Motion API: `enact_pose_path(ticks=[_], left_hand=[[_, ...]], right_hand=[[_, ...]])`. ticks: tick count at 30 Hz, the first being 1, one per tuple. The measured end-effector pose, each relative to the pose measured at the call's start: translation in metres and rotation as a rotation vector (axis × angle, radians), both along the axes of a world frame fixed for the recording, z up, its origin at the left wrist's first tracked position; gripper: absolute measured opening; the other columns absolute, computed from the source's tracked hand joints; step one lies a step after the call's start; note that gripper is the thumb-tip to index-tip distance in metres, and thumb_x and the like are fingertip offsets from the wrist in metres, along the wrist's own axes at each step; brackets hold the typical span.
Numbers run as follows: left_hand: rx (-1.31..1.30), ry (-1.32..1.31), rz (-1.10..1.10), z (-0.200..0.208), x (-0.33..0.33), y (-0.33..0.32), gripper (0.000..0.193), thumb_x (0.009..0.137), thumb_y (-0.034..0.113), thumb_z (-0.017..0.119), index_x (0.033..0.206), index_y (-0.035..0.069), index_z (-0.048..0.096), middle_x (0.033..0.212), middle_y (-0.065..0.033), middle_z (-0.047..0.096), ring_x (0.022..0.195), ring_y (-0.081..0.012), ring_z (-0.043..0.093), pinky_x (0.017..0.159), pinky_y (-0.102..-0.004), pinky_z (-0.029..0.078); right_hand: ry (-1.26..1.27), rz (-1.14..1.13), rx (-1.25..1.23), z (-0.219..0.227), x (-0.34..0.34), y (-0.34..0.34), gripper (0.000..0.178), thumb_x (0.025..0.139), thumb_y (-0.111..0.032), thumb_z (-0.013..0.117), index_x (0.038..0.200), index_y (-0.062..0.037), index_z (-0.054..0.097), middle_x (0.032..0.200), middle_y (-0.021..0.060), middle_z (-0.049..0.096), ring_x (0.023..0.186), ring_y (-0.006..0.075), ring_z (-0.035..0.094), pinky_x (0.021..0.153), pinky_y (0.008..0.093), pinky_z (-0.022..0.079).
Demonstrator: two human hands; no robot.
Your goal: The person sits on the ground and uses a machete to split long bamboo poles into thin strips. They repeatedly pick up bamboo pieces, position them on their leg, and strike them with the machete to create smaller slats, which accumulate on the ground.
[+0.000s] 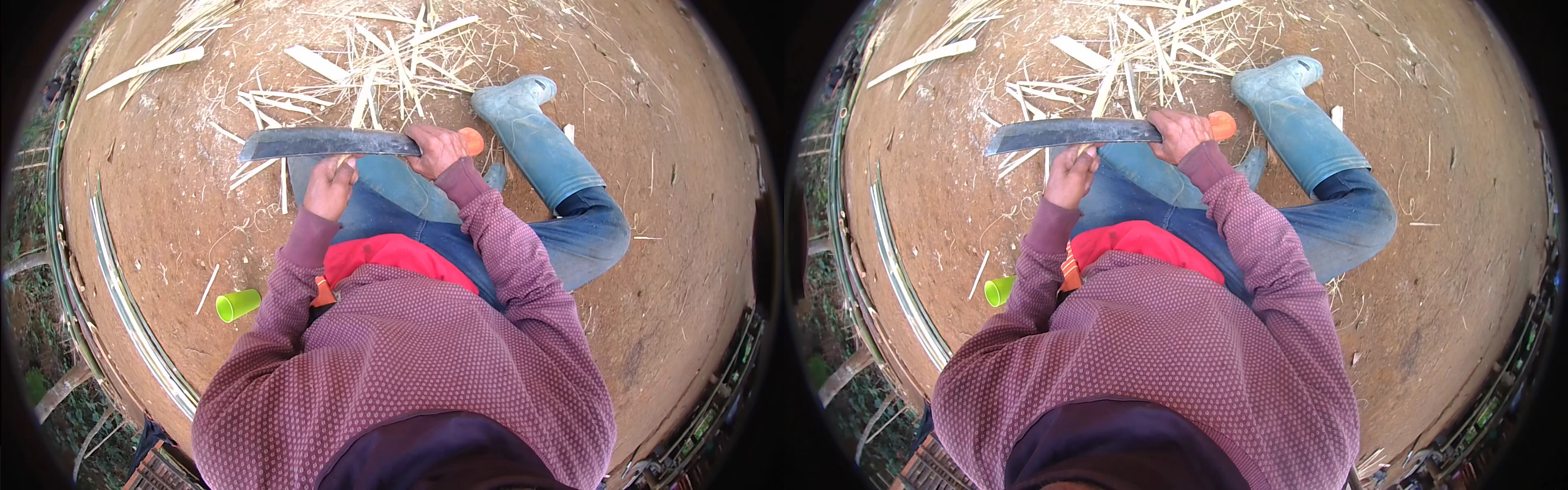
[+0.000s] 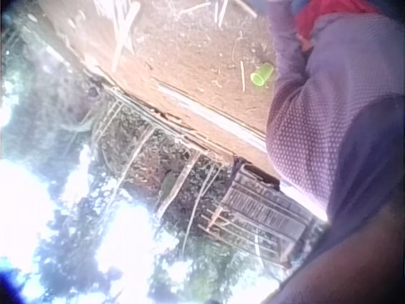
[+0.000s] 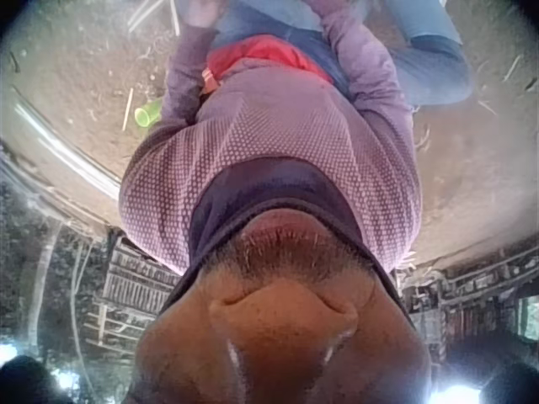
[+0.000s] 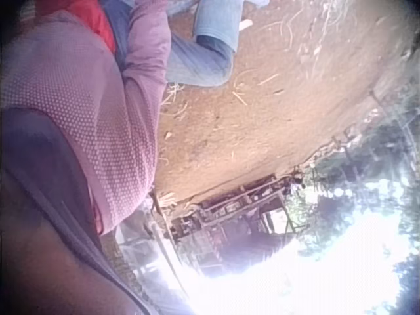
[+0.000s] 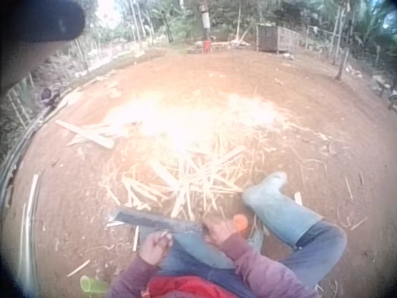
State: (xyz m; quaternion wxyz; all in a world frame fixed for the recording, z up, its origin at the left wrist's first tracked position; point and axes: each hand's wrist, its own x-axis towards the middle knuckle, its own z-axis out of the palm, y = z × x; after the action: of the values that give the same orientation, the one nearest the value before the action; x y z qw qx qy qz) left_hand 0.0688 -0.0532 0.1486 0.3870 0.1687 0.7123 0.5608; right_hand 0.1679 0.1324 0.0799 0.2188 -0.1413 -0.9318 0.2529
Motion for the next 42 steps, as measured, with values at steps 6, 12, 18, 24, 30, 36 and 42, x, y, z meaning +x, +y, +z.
enact_pose_path(ticks=[6,12,18,24,30,36,42], left_hand=[[-0.020,0.037,-0.072,0.018,0.020,-0.036,0.024,0.093,0.015,0.045,0.110,0.002,0.056,0.065,0.0046,0.043,0.044,-0.0010,0.029,0.039,-0.0178,0.023],[-0.017,-0.184,0.028,0.010,0.005,-0.032,0.030,0.094,0.023,0.040,0.110,0.002,0.055,0.068,0.0037,0.045,0.044,-0.0030,0.033,0.037,-0.0179,0.025],[0.076,-0.200,0.089,-0.002,-0.003,-0.003,0.016,0.091,0.016,0.048,0.099,0.004,0.052,0.073,-0.0008,0.051,0.049,-0.0056,0.044,0.039,-0.0186,0.033],[0.087,0.014,0.065,-0.010,-0.003,-0.004,0.014,0.087,0.015,0.056,0.090,0.002,0.051,0.073,-0.0030,0.051,0.045,-0.0057,0.041,0.037,-0.0192,0.029],[0.123,-0.089,0.052,-0.005,-0.001,-0.006,0.016,0.086,0.017,0.058,0.086,0.003,0.051,0.071,-0.0027,0.051,0.042,-0.0040,0.035,0.036,-0.0193,0.024],[0.121,-0.135,0.111,0.002,0.003,-0.003,0.016,0.087,0.017,0.058,0.088,0.003,0.051,0.070,-0.0001,0.051,0.041,-0.0025,0.034,0.035,-0.0169,0.023],[0.102,-0.163,0.029,0.034,0.015,-0.030,0.034,0.089,0.016,0.052,0.118,-0.002,0.048,0.068,0.0033,0.047,0.040,-0.0007,0.031,0.034,-0.0154,0.023]], right_hand=[[-0.301,-0.354,-0.085,-0.010,0.008,0.052,0.014,0.076,-0.021,0.059,0.087,-0.0148,0.066,0.065,0.0053,0.062,0.059,0.0215,0.061,0.058,0.0376,0.050],[-0.107,-0.273,-0.124,0.007,0.016,0.041,0.016,0.075,-0.025,0.060,0.086,-0.0146,0.066,0.065,0.0061,0.063,0.061,0.0228,0.062,0.057,0.0381,0.050],[-0.082,0.028,-0.020,0.031,0.010,-0.011,0.017,0.070,-0.025,0.063,0.079,-0.0111,0.059,0.074,0.0066,0.062,0.065,0.0250,0.062,0.059,0.0379,0.049],[-0.030,0.068,-0.040,0.030,0.010,-0.023,0.021,0.068,-0.026,0.065,0.079,-0.0095,0.058,0.074,0.0069,0.061,0.070,0.0291,0.062,0.061,0.0402,0.048],[-0.033,0.037,-0.049,0.017,0.007,-0.012,0.019,0.068,-0.023,0.065,0.079,-0.0104,0.058,0.075,0.0063,0.061,0.070,0.0279,0.062,0.061,0.0397,0.048],[0.029,0.037,-0.023,0.013,0.004,-0.009,0.014,0.069,-0.021,0.064,0.077,-0.0104,0.059,0.071,0.0072,0.061,0.065,0.0286,0.061,0.060,0.0389,0.048],[-0.304,-0.295,-0.149,0.000,0.005,0.047,0.020,0.075,-0.026,0.058,0.087,-0.0125,0.066,0.071,0.0097,0.065,0.067,0.0266,0.063,0.064,0.0392,0.050]])
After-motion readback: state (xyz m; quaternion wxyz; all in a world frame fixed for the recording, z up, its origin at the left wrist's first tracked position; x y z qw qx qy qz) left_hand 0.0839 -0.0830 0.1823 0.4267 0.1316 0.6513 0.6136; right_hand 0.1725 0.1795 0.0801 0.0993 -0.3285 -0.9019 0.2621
